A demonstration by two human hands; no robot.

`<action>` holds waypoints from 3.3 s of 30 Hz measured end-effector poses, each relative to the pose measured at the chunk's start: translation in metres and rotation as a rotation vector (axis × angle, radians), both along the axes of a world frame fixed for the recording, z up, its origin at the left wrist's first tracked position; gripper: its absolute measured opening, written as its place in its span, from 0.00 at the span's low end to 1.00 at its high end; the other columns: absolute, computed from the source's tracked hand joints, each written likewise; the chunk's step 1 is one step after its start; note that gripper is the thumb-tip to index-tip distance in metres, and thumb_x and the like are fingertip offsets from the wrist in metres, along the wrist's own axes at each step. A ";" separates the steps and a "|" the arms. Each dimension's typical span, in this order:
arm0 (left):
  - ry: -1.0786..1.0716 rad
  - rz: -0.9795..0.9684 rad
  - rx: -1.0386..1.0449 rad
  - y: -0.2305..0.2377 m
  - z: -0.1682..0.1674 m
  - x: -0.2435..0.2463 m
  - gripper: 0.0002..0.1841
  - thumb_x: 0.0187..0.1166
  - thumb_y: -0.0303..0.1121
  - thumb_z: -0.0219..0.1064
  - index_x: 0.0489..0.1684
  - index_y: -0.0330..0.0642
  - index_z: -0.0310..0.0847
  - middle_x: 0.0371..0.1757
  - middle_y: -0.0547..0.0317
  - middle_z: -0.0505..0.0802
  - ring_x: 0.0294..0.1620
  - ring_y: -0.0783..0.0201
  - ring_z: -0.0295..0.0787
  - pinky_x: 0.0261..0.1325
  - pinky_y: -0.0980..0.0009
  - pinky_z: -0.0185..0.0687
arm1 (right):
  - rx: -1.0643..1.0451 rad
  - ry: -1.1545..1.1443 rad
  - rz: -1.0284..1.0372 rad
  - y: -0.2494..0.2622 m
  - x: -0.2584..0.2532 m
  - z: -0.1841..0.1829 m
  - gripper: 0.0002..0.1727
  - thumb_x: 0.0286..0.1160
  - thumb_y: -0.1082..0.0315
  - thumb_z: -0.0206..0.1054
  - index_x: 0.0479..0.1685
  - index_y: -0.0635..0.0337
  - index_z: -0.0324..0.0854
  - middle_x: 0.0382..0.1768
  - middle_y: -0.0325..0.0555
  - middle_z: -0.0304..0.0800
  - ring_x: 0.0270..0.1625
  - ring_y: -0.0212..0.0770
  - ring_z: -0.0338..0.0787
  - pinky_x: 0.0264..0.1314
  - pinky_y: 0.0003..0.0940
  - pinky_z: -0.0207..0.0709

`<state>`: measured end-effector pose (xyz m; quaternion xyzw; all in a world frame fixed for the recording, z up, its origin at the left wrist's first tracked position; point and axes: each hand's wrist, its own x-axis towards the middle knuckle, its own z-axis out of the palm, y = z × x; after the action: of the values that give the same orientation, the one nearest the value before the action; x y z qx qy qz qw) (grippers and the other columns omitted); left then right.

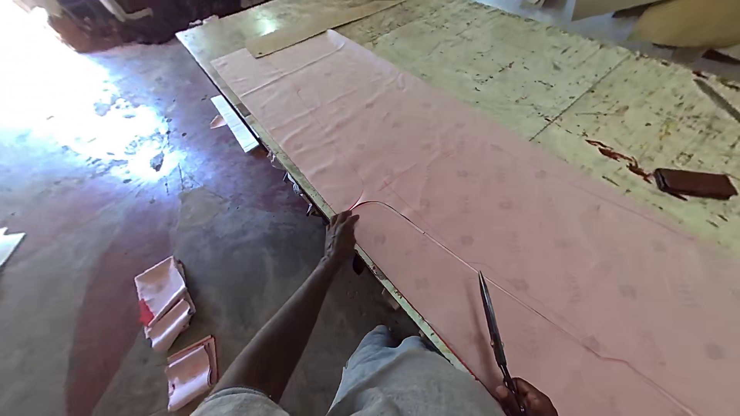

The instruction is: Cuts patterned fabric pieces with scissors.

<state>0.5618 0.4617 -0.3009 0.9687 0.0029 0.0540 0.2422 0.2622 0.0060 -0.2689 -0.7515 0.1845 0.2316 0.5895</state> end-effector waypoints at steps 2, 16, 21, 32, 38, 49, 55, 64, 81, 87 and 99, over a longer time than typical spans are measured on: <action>-0.020 -0.153 0.017 0.027 0.001 0.015 0.16 0.85 0.26 0.58 0.63 0.47 0.89 0.76 0.49 0.84 0.81 0.43 0.74 0.80 0.40 0.70 | -0.040 -0.028 0.026 0.023 0.006 0.002 0.19 0.72 0.51 0.75 0.38 0.61 0.82 0.19 0.34 0.80 0.20 0.30 0.78 0.25 0.32 0.76; 0.024 -1.152 -0.120 0.120 -0.015 0.115 0.14 0.83 0.43 0.68 0.57 0.51 0.92 0.70 0.55 0.87 0.76 0.54 0.78 0.78 0.55 0.76 | 0.433 0.190 -0.362 0.278 0.066 0.031 0.31 0.62 0.34 0.78 0.37 0.55 0.80 0.16 0.35 0.76 0.13 0.31 0.76 0.14 0.26 0.74; 0.036 -1.319 -0.170 0.125 -0.018 0.142 0.14 0.85 0.43 0.66 0.56 0.49 0.93 0.68 0.53 0.88 0.73 0.53 0.80 0.75 0.57 0.78 | 0.451 0.251 -0.278 0.339 0.066 0.035 0.30 0.62 0.33 0.78 0.36 0.51 0.80 0.17 0.33 0.76 0.13 0.29 0.75 0.15 0.24 0.73; -0.074 -1.446 -0.247 0.125 -0.036 0.160 0.15 0.84 0.43 0.66 0.56 0.48 0.94 0.64 0.50 0.89 0.68 0.49 0.81 0.73 0.53 0.76 | 0.861 0.092 -0.469 0.487 0.086 -0.001 0.37 0.63 0.25 0.70 0.41 0.54 0.80 0.22 0.35 0.78 0.21 0.33 0.82 0.27 0.31 0.84; -0.034 -1.467 -0.213 0.122 -0.032 0.161 0.16 0.80 0.46 0.71 0.55 0.47 0.93 0.64 0.50 0.87 0.67 0.47 0.80 0.71 0.51 0.77 | 0.868 0.044 -0.674 0.549 0.117 0.005 0.35 0.68 0.28 0.68 0.41 0.56 0.79 0.22 0.36 0.77 0.19 0.33 0.81 0.26 0.30 0.84; -0.085 -1.507 -0.248 0.128 -0.042 0.165 0.12 0.85 0.39 0.65 0.56 0.50 0.93 0.64 0.51 0.89 0.69 0.49 0.81 0.74 0.55 0.76 | 0.617 0.093 -0.875 0.598 0.139 0.011 0.32 0.67 0.34 0.73 0.40 0.57 0.78 0.18 0.36 0.75 0.16 0.34 0.80 0.23 0.31 0.83; -0.005 -1.472 -0.310 0.126 -0.040 0.165 0.11 0.82 0.38 0.67 0.53 0.50 0.95 0.64 0.52 0.89 0.69 0.51 0.81 0.73 0.56 0.77 | 0.586 0.085 -0.911 0.601 0.146 0.012 0.33 0.64 0.33 0.76 0.40 0.58 0.79 0.18 0.36 0.76 0.16 0.32 0.79 0.21 0.27 0.80; 0.008 -1.465 -0.301 0.123 -0.042 0.165 0.11 0.81 0.38 0.68 0.52 0.51 0.96 0.65 0.54 0.89 0.68 0.52 0.80 0.72 0.58 0.76 | 0.529 0.125 -0.899 0.600 0.147 0.010 0.33 0.63 0.33 0.77 0.39 0.56 0.77 0.18 0.36 0.76 0.15 0.31 0.78 0.20 0.26 0.78; 0.029 -1.471 -0.296 0.123 -0.041 0.165 0.11 0.80 0.38 0.68 0.51 0.51 0.96 0.66 0.54 0.88 0.69 0.52 0.79 0.72 0.57 0.76 | 0.533 0.117 -0.900 0.601 0.140 0.001 0.31 0.64 0.36 0.78 0.36 0.56 0.76 0.16 0.36 0.74 0.14 0.31 0.76 0.18 0.26 0.75; 0.031 -1.456 -0.296 0.123 -0.041 0.164 0.11 0.81 0.38 0.68 0.50 0.51 0.96 0.65 0.55 0.88 0.69 0.53 0.80 0.72 0.56 0.76 | 0.513 0.115 -0.892 0.599 0.137 -0.003 0.32 0.63 0.35 0.78 0.35 0.56 0.76 0.15 0.36 0.74 0.13 0.32 0.76 0.17 0.27 0.74; 0.083 -1.447 -0.360 0.122 -0.039 0.168 0.11 0.82 0.39 0.69 0.50 0.50 0.96 0.63 0.55 0.89 0.68 0.55 0.80 0.73 0.60 0.75 | 0.568 0.070 -0.801 0.581 0.109 -0.002 0.34 0.62 0.31 0.77 0.39 0.55 0.77 0.19 0.36 0.76 0.16 0.32 0.77 0.20 0.27 0.76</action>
<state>0.7295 0.5834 -0.3396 0.6754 -0.6173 -0.1567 0.3718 0.3717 0.5872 -0.2706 -0.4226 0.4083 0.0531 0.8074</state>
